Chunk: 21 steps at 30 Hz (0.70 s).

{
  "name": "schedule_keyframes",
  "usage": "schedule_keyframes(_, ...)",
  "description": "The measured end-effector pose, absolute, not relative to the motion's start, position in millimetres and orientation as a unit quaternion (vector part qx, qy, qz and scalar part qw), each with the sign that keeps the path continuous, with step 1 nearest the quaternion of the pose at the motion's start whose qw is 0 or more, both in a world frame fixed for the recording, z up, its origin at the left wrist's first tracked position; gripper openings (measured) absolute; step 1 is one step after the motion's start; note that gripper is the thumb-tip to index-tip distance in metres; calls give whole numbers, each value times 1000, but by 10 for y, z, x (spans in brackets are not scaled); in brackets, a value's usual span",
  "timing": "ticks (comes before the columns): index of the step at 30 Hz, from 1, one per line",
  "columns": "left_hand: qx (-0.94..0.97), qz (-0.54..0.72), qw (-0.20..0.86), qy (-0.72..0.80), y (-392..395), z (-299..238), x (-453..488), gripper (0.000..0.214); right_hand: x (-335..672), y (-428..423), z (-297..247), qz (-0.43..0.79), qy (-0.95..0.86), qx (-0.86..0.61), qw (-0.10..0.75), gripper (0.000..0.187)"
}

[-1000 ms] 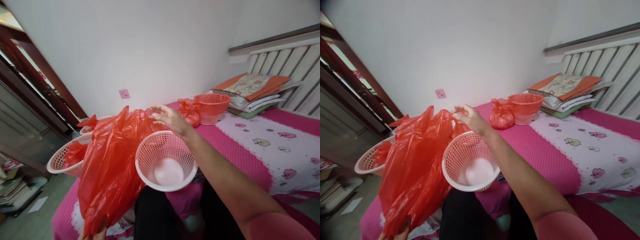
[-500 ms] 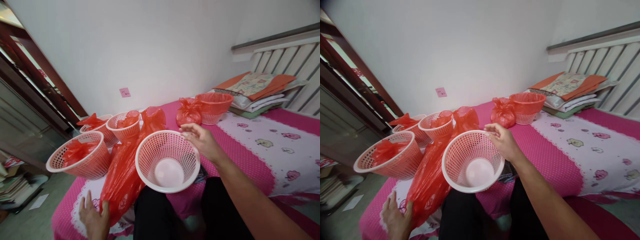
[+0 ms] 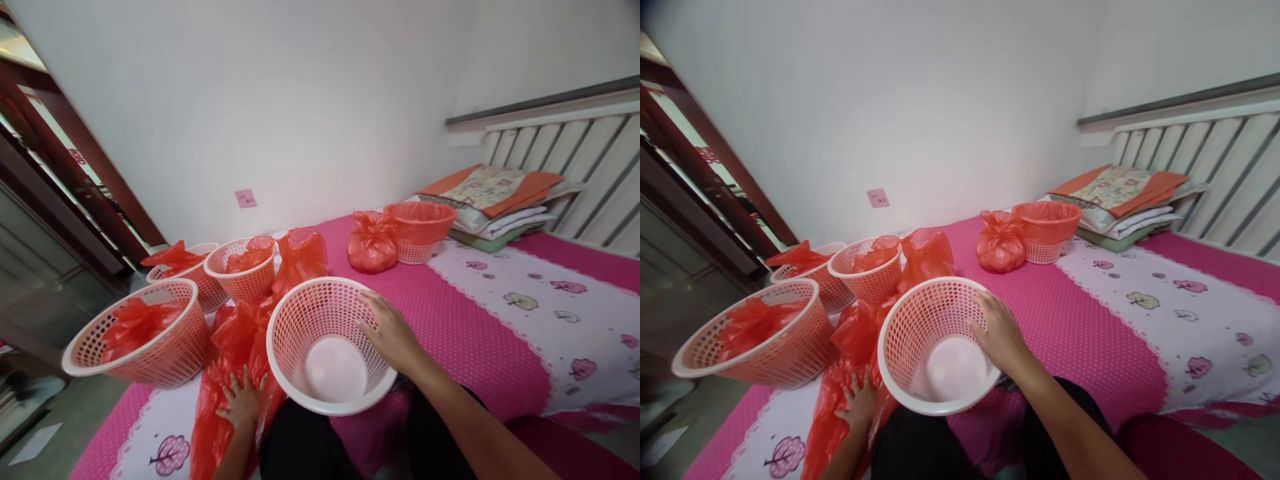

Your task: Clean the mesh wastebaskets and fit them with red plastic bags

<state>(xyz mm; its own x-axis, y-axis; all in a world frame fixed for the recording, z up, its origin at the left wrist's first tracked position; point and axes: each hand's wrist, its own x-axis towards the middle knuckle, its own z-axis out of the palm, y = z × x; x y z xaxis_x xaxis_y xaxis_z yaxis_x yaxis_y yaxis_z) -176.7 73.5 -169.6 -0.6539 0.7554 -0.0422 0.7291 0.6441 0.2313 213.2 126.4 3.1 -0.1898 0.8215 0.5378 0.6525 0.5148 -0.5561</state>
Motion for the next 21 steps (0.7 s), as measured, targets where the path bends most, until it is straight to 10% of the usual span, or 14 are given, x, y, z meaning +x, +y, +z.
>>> schedule_keyframes(11,390,160,-57,905,768,-2080,-1666,63,2140,1482,661,189,-752,-437,456,52)
schedule_keyframes(21,402,129,-24,906,751,-2074,-1749,59,732,3270,1498,218,-775,-484,343,124)
